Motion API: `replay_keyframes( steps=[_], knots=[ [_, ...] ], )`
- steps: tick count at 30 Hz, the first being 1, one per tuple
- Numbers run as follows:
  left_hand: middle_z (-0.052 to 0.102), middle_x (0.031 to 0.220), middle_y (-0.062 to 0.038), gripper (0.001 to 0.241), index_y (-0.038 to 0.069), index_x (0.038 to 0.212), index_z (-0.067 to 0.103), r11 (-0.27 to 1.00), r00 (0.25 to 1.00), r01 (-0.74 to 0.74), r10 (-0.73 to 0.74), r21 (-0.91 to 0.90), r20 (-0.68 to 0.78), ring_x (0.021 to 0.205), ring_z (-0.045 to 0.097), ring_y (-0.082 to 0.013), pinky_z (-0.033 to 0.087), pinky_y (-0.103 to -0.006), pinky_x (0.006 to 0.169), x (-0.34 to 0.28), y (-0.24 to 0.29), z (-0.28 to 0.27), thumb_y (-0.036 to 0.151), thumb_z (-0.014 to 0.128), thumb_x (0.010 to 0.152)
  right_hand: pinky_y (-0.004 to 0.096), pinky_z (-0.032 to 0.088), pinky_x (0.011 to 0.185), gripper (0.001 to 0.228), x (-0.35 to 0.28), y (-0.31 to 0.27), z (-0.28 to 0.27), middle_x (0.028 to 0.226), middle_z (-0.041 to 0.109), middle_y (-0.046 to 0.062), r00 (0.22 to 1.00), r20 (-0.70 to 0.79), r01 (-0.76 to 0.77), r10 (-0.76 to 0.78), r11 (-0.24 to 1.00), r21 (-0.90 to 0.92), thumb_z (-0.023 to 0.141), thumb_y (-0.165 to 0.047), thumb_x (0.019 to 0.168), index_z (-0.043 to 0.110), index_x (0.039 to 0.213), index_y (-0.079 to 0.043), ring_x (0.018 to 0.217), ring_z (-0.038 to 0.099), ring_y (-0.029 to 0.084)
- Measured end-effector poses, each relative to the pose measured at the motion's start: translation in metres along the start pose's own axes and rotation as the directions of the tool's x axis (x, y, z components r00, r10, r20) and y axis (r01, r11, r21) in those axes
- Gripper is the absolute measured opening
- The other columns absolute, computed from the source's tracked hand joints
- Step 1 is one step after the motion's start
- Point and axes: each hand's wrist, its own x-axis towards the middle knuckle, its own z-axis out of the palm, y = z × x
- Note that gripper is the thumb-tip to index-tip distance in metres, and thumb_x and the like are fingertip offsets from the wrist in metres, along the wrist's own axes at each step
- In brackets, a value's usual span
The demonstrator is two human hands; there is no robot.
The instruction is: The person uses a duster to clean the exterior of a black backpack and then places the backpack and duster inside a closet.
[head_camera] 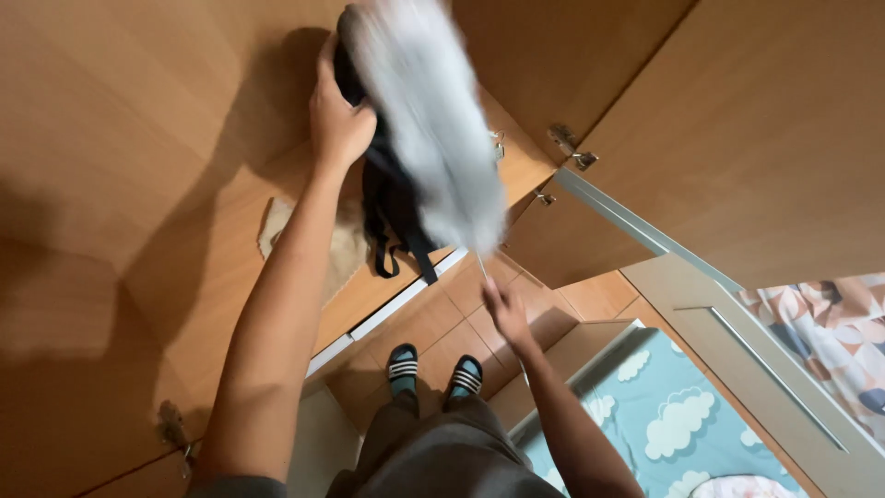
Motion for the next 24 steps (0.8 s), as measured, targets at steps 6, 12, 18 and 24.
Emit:
replay_keyframes(
  steps=[6, 12, 18, 24],
  knots=[
    [0.057, 0.153, -0.017, 0.083, 0.009, 0.157, 0.038, 0.998, 0.957, -0.057, 0.064, 0.031, -0.283, 0.143, 0.056, -0.0349, 0.044, -0.0424, 0.122, -0.018, -0.032, 0.041, 0.016, 0.087, 0.090, 0.029, 0.040, 0.058, 0.047, -0.001, 0.028, 0.011, 0.066, 0.050, -0.001, 0.982, -0.050, 0.181, -0.180, 0.983, 0.005, 0.051, -0.039, 0.109, 0.060, 0.078, -0.005, 0.064, 0.046, 0.009],
    [0.036, 0.162, -0.029, 0.101, -0.003, 0.159, 0.023, 0.970, 0.887, -0.224, 0.162, -0.097, -0.433, 0.151, 0.033, -0.0441, 0.020, -0.0487, 0.127, -0.055, 0.007, 0.062, 0.006, 0.087, 0.082, 0.031, 0.039, 0.055, 0.045, 0.046, -0.091, 0.030, 0.065, 0.049, 0.000, 0.969, -0.149, 0.210, -0.197, 0.974, 0.082, 0.053, -0.038, 0.107, 0.063, 0.081, -0.002, 0.061, 0.045, 0.010],
    [0.053, 0.150, -0.025, 0.087, -0.003, 0.152, 0.038, 0.978, 0.954, -0.138, 0.089, -0.157, -0.285, 0.141, 0.053, -0.0370, 0.040, -0.0432, 0.120, -0.059, -0.008, 0.045, 0.011, 0.087, 0.081, 0.036, 0.044, 0.064, 0.048, 0.013, 0.063, 0.040, 0.070, 0.051, 0.007, 0.955, -0.146, 0.261, -0.260, 0.965, -0.008, 0.047, -0.040, 0.109, 0.059, 0.086, 0.001, 0.069, 0.049, 0.016],
    [0.060, 0.148, -0.025, 0.080, -0.004, 0.154, 0.041, 0.944, 0.978, -0.075, 0.007, -0.322, -0.207, 0.139, 0.059, -0.0373, 0.044, -0.0422, 0.122, -0.079, 0.000, 0.067, 0.016, 0.084, 0.089, 0.032, 0.046, 0.065, 0.048, 0.019, 0.036, 0.032, 0.071, 0.056, 0.007, 0.970, -0.179, 0.154, -0.165, 0.985, -0.072, 0.046, -0.040, 0.109, 0.064, 0.091, 0.001, 0.069, 0.054, 0.016]
  ],
)
